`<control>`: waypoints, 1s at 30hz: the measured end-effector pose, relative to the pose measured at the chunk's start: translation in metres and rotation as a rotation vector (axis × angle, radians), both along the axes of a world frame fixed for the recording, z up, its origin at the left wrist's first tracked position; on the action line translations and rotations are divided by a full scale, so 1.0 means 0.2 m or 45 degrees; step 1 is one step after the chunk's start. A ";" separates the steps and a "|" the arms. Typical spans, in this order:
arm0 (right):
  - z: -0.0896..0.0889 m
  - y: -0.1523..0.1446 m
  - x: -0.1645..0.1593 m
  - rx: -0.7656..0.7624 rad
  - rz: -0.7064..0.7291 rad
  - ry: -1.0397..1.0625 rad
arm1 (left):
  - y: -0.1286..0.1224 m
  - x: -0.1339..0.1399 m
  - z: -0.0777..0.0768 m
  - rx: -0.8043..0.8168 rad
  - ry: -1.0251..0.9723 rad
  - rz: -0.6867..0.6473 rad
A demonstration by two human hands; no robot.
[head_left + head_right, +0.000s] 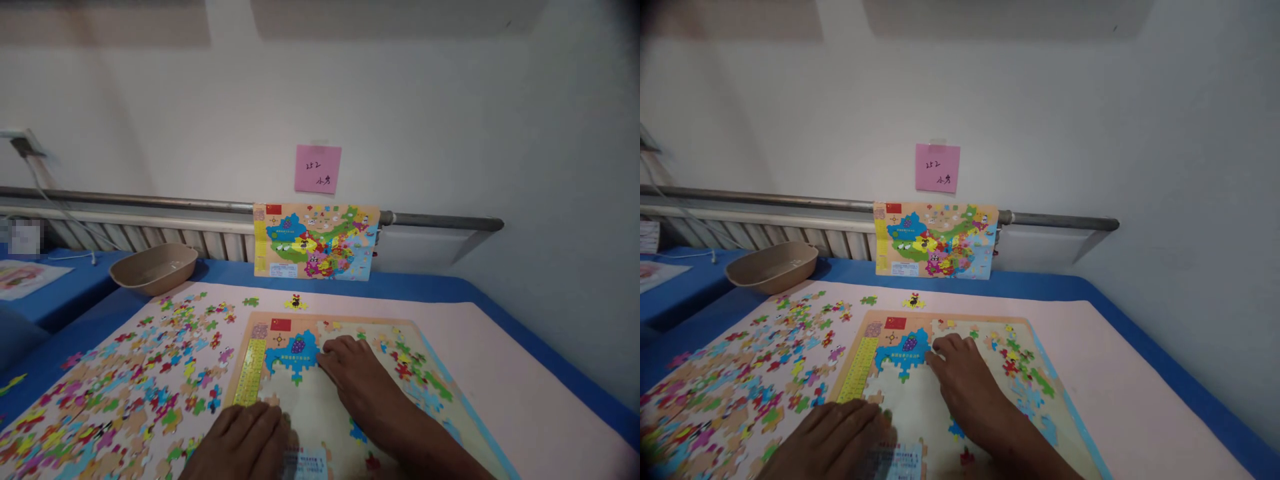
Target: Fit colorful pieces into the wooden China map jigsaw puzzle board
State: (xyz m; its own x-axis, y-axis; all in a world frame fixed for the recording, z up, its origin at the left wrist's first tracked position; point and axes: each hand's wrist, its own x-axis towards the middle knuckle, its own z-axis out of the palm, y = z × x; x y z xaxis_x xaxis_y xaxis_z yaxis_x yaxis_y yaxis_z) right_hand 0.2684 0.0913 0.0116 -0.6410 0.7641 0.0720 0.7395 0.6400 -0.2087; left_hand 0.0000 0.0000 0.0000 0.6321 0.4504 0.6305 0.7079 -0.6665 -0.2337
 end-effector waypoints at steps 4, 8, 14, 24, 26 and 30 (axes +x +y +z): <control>0.02 0.01 0.02 -0.025 -0.011 -0.015 | 0.11 0.05 0.06 -0.300 -0.035 0.081; -0.03 0.01 0.03 0.004 0.010 0.020 | 0.26 0.12 0.05 -0.717 -0.026 0.083; -0.06 0.02 0.03 -0.014 0.020 0.005 | 0.36 0.16 0.05 -0.825 0.098 0.052; -0.05 0.03 0.03 -0.024 0.030 -0.009 | 0.38 0.19 0.02 -0.941 0.088 0.044; -0.05 0.03 0.03 -0.024 0.024 -0.011 | 0.38 0.18 0.03 -0.962 0.068 0.044; -0.04 0.03 0.02 -0.038 0.002 -0.044 | 0.37 0.18 0.04 -0.983 0.051 0.043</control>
